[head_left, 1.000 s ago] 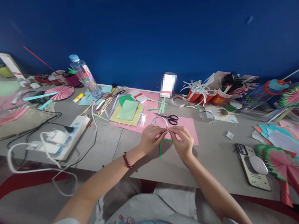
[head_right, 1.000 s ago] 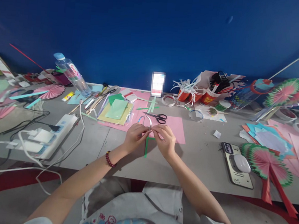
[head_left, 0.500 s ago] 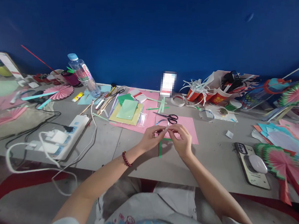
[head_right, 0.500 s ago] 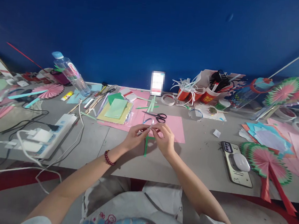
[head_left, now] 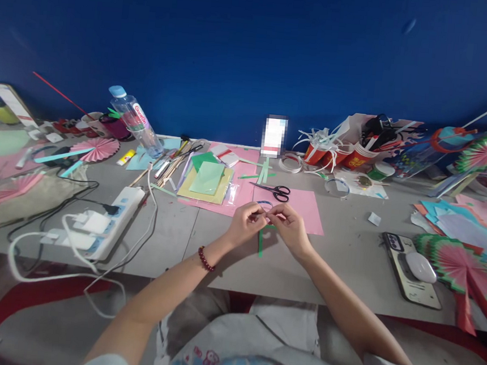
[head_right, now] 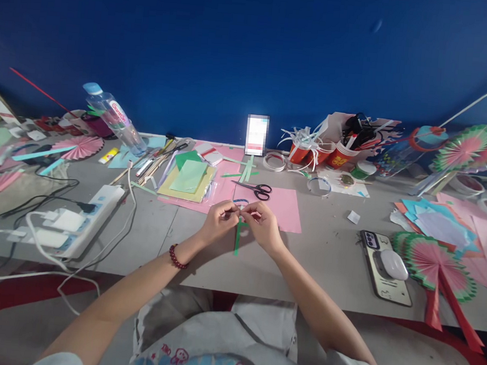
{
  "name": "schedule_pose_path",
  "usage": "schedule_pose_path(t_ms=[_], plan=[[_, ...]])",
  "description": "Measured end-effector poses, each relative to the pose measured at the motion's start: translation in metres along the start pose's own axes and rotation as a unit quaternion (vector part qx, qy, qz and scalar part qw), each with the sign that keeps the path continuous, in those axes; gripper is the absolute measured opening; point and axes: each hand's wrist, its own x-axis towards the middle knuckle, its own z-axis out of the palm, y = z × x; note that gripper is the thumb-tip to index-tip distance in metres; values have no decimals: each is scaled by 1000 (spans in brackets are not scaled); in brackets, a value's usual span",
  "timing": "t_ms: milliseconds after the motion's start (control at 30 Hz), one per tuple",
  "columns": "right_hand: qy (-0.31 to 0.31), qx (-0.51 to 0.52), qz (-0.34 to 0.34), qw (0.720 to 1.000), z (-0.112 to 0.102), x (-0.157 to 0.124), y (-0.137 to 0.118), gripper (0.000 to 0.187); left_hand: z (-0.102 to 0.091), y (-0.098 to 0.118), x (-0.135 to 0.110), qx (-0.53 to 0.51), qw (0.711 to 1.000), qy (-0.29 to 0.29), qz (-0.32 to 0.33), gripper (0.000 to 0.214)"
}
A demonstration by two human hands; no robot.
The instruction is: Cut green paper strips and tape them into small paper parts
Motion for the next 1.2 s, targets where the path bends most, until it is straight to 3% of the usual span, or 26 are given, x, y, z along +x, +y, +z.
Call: schedule_pose_path(t_ms=[300,433,500,567,633,800,933,1033,1200], plan=[[11,-43,-84,995,5,-5,-2,15,3,1,0,-9,999,18,-34,18],[-39,31,-75,996,8,-8,-8,23,-4,-4,7,-51,995,78,-47,25],[-26,81,-47,995,8,-8,-10,21,-8,-6,10,-68,992,92,-50,28],[14,106,-29,994,6,-7,-9,21,-9,-6,13,-84,992,83,-47,29],[34,106,-18,994,4,-4,-7,34,-8,-7,13,-96,993,64,-24,29],[31,95,-14,995,2,-2,-1,56,-2,-14,10,-106,994,24,29,29],[59,86,-29,994,5,-7,-2,64,-2,-14,6,-16,996,-33,82,24],[77,43,-58,994,0,-6,-6,69,-3,-10,5,78,988,-38,129,20],[102,-56,-121,986,-33,9,-22,72,-4,-11,5,184,967,-43,174,27]])
